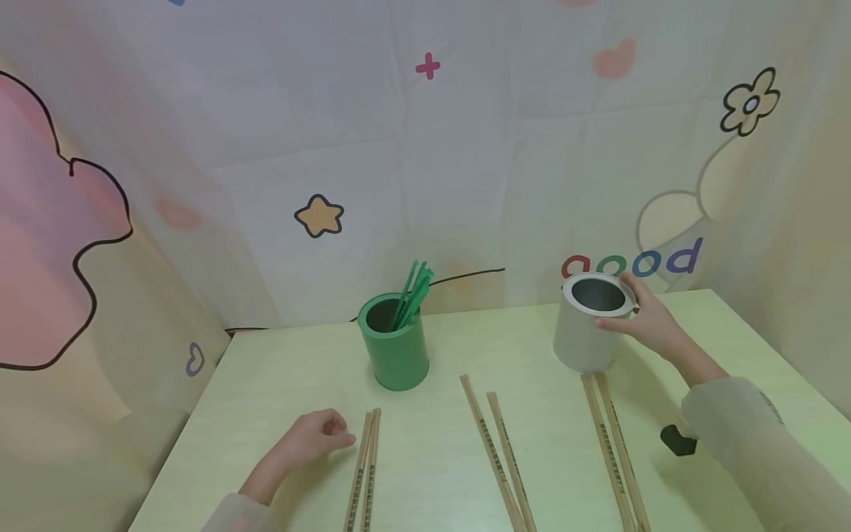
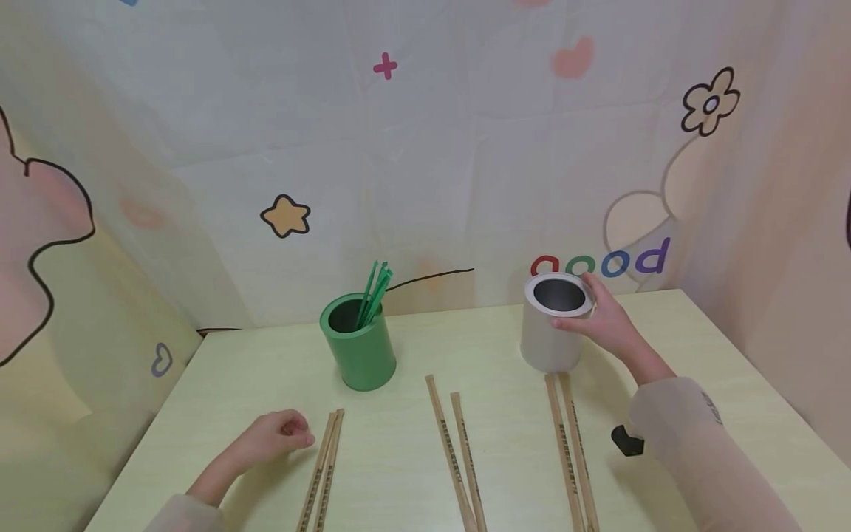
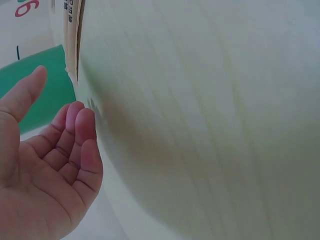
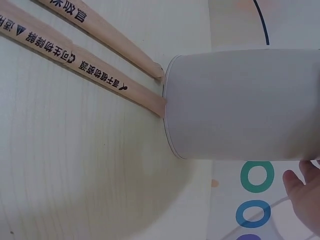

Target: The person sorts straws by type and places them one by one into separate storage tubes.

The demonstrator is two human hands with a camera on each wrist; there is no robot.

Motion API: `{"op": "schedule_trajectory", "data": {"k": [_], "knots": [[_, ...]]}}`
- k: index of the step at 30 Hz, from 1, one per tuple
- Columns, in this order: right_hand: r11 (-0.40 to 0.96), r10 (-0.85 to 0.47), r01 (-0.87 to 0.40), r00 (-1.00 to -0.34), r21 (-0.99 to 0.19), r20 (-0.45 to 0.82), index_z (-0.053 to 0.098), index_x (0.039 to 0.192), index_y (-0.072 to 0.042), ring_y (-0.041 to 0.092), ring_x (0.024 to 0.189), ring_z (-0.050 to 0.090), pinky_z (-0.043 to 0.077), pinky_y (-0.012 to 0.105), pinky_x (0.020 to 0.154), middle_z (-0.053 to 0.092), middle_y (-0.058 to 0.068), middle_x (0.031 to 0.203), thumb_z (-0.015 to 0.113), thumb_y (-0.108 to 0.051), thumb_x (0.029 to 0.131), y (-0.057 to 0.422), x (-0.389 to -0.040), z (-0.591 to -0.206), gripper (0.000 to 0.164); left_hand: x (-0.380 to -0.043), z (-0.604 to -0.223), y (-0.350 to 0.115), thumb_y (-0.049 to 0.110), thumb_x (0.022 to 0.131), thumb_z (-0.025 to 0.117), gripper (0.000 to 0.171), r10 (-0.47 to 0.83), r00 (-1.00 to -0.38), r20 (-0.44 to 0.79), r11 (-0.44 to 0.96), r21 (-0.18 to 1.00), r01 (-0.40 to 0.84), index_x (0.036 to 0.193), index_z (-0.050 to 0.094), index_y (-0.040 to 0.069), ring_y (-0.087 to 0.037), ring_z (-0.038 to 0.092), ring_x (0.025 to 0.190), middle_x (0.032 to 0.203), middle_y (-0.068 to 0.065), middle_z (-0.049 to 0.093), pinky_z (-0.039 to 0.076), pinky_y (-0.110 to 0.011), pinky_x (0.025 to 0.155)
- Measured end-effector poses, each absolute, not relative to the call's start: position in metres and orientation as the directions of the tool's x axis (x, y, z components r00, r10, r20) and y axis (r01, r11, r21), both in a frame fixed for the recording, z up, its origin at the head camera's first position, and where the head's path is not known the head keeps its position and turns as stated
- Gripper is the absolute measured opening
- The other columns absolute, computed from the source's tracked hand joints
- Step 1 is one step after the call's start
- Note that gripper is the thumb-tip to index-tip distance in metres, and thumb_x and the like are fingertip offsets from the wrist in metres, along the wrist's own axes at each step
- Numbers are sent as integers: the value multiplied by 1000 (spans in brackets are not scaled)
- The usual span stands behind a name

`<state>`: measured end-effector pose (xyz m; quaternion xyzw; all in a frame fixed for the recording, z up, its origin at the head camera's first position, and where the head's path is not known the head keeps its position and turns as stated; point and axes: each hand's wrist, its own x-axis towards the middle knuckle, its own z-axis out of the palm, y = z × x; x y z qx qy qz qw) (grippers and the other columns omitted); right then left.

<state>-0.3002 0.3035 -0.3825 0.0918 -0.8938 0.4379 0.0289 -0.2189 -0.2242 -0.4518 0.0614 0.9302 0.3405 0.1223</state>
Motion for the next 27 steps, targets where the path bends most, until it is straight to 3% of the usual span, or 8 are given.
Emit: {"op": "schedule_trajectory", "data": {"k": [5, 27], "knots": [[572, -144, -182, -982, -800, 120, -7, 141, -7, 49, 129, 10, 19, 66, 95, 0, 23, 146, 68, -24, 77, 304, -302, -385, 101, -217, -453, -223, 31, 75, 67, 26, 199, -957, -212, 770, 638, 19, 79, 57, 8, -13, 47, 64, 69, -1, 52, 39, -26, 55], [452, -174, -160, -981, -877, 90, -12, 139, -3, 47, 130, 1, 13, 64, 99, -5, 24, 146, 65, -18, 80, 308, -302, -390, 98, -215, -459, -225, 33, 77, 66, 29, 254, -939, -233, 754, 655, 41, 76, 56, 6, -11, 45, 56, 60, 2, 51, 37, -24, 50]]}}
